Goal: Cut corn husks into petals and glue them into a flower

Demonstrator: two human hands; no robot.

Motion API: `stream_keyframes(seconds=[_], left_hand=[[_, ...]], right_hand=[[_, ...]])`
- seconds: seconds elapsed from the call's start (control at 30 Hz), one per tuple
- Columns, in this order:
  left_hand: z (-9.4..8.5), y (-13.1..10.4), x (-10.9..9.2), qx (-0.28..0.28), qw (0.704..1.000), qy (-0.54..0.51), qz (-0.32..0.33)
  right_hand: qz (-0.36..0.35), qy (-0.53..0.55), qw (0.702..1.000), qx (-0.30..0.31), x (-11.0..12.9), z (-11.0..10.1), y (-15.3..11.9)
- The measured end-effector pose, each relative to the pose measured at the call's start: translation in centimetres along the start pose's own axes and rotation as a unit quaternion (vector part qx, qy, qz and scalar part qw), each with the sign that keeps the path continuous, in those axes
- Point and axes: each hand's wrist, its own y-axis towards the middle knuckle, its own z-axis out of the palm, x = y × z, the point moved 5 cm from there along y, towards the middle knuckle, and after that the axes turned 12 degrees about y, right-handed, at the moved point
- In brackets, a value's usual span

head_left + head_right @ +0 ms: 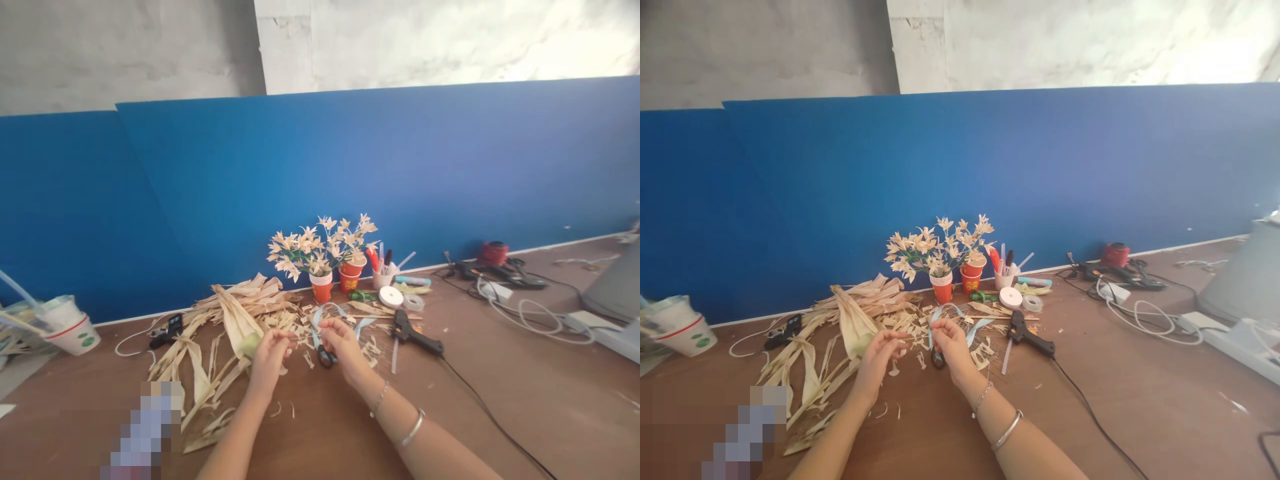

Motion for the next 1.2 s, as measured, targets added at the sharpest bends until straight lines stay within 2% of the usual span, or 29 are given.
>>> stream_keyframes(seconds=[0.03,0.1,0.17,0.23,0.3,0.5,0.63,0.73,0.83,0.93,1.0,1.1,1.2], left_hand=[[-0.4,-0.1,-0.5,-0.04,0.996,0.062,0.051],[-0.5,-0.6,-1.7,-0.094,0.967,0.169,0.169],[0.2,-1.2,-2.7,-0.09,0.929,0.246,0.263],[0.9,-1.6,-3.2,-0.064,0.905,0.289,0.306],[1.2,-1.7,-3.3,-0.054,0.901,0.299,0.309],[0.8,-1.4,-3.2,-0.045,0.942,0.225,0.244],[0.6,-1.1,-2.5,-0.041,0.984,0.1,0.143],[0.9,-1.0,-1.6,-0.036,0.998,0.008,0.055],[1.6,-0.9,-1.0,-0.013,0.996,-0.092,-0.003],[2.1,-0.8,-0.5,0.021,0.982,-0.186,-0.035],[2.1,-0.6,-0.1,0.031,0.973,-0.225,-0.048],[2.0,-0.5,0.3,0.053,0.964,-0.249,-0.079],[2.3,-0.8,0.4,0.089,0.959,-0.244,-0.11]], right_hand=[[0.0,-0.002,1.0,0.002,0.0,0.0,0.0],[0.004,-0.005,1.0,0.008,0.1,0.2,-0.1],[0.012,-0.007,1.0,0.018,0.1,0.5,-0.3],[0.02,-0.007,0.999,0.03,0.0,0.8,-0.5],[0.024,-0.006,0.999,0.04,0.0,1.1,-0.7],[0.031,-0.015,0.999,0.032,0.1,1.1,-0.7],[0.026,-0.022,0.999,0.038,0.0,1.2,-0.7],[0.041,-0.02,0.998,0.049,-0.3,1.5,-1.0],[0.06,-0.018,0.994,0.089,-0.7,2.2,-1.3],[0.081,-0.042,0.988,0.121,-1.1,2.6,-1.5],[0.074,-0.066,0.989,0.109,-1.2,2.4,-1.4],[0.023,-0.084,0.994,0.073,-0.7,1.8,-1.1],[-0.002,-0.093,0.993,0.073,-0.4,1.7,-1.1]])
